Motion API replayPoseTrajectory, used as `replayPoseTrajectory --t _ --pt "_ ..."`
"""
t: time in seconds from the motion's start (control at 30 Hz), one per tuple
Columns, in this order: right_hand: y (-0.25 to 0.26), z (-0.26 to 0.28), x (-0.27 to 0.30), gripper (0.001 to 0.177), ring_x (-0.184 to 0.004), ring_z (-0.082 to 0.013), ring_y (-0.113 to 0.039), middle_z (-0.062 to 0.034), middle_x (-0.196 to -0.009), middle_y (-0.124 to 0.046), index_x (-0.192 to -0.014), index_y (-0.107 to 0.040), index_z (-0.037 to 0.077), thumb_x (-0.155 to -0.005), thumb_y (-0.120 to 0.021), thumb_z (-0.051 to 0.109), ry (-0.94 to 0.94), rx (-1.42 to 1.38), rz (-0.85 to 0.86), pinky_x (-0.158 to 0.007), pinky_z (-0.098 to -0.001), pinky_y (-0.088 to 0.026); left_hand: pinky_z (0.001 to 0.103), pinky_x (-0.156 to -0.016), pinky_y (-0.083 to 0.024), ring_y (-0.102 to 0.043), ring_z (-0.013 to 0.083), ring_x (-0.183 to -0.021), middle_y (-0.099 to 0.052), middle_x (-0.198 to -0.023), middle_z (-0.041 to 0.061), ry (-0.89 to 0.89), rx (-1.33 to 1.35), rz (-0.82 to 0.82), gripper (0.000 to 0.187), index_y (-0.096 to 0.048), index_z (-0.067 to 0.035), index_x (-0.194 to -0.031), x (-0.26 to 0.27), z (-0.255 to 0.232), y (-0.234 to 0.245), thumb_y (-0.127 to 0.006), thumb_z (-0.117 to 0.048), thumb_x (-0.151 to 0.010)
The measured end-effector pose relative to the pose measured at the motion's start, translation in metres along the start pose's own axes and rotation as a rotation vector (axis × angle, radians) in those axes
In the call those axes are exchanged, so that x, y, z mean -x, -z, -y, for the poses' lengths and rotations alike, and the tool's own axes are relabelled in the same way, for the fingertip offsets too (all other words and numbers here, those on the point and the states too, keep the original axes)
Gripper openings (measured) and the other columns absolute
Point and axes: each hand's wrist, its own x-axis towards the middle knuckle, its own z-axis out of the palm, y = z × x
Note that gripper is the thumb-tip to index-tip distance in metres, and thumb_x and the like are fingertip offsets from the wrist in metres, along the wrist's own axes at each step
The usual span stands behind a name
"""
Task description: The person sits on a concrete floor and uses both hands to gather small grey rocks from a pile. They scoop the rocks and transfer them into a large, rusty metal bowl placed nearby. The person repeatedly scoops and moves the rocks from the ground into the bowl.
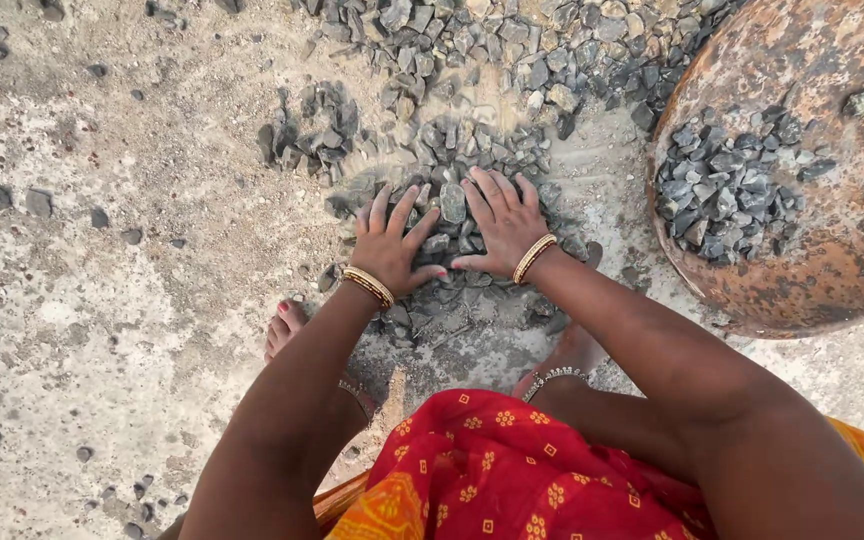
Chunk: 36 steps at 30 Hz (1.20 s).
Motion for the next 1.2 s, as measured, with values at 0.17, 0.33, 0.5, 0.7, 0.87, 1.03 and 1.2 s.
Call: replayPoseTrajectory --t 0.17,0.33,0.5,0.7,0.87,1.03,1.2 --pt "-0.024 0.001 0.048 0.117 -0.154 -0.0402 -0.027 -0.0231 -0.166 -0.031 -0.155 -0.04 -0.007 -0.081 -0.068 0.08 0.252 0.049 -0.296 -0.121 -0.0604 -0.021 0.075 -0.12 -0.01 -0.018 0.0407 -0.158 -0.027 -0.17 0.01 -0.309 -0.146 -0.02 0.091 -0.043 -0.029 -0.156 0.045 0.0 -0.041 -0.059 -0.083 -0.085" --pt "-0.031 0.008 0.032 0.102 -0.152 -0.0398 -0.025 -0.0118 -0.165 -0.032 -0.142 -0.053 0.002 -0.072 -0.074 0.072 0.218 0.144 -0.241 -0.117 -0.0641 -0.023 0.08 -0.114 -0.004 -0.015 0.0409 -0.156 -0.028 -0.167 0.009 -0.272 -0.105 -0.019 0.086 -0.047 -0.05 -0.151 0.035 -0.026 -0.045 -0.064 -0.079 -0.071" --pt "-0.006 -0.005 -0.018 0.097 -0.153 -0.0343 -0.025 -0.0119 -0.167 -0.029 -0.14 -0.059 0.002 -0.068 -0.081 0.064 0.143 0.12 -0.15 -0.114 -0.0632 -0.025 0.085 -0.11 -0.002 -0.01 0.0478 -0.154 -0.025 -0.169 0.005 -0.096 -0.011 0.027 0.088 -0.043 -0.052 -0.147 -0.016 -0.02 -0.001 -0.066 -0.085 -0.069" --pt "0.032 -0.011 -0.088 0.108 -0.152 -0.0352 -0.023 -0.0104 -0.167 -0.023 -0.15 -0.051 0.013 -0.06 -0.089 0.061 -0.057 0.102 -0.106 -0.109 -0.0676 -0.024 0.082 -0.111 -0.004 -0.006 0.0514 -0.153 -0.02 -0.17 0.002 0.067 -0.123 0.048 0.097 -0.034 -0.057 -0.153 -0.072 0.018 0.043 -0.074 -0.078 -0.067" --pt "0.052 -0.008 -0.113 0.121 -0.155 -0.0369 -0.014 -0.0095 -0.171 -0.012 -0.162 -0.025 0.029 -0.064 -0.088 0.058 -0.339 -0.052 0.061 -0.113 -0.065 -0.023 0.075 -0.115 -0.006 -0.008 0.0447 -0.154 -0.009 -0.17 0.003 0.299 -0.006 0.197 0.114 -0.019 -0.06 -0.155 -0.105 0.015 0.087 -0.086 -0.063 -0.063" --pt "0.057 0.004 -0.08 0.131 -0.153 -0.0383 -0.014 -0.0112 -0.167 -0.017 -0.164 -0.014 0.02 -0.064 -0.085 0.067 -0.261 0.012 0.207 -0.111 -0.0638 -0.024 0.065 -0.121 -0.014 -0.024 0.041 -0.151 -0.013 -0.171 0.005 0.24 0.022 0.236 0.112 -0.024 -0.052 -0.158 -0.073 0.006 0.068 -0.087 -0.058 -0.066" --pt "0.019 0.017 0.003 0.133 -0.151 -0.0325 -0.03 -0.0135 -0.162 -0.035 -0.165 -0.019 0.005 -0.068 -0.074 0.077 0.059 0.094 0.207 -0.118 -0.0542 -0.024 0.069 -0.12 -0.012 -0.029 0.0392 -0.148 -0.016 -0.17 0.008 -0.008 -0.131 0.241 0.107 -0.027 -0.03 -0.158 -0.006 -0.015 0.031 -0.079 -0.07 -0.073"
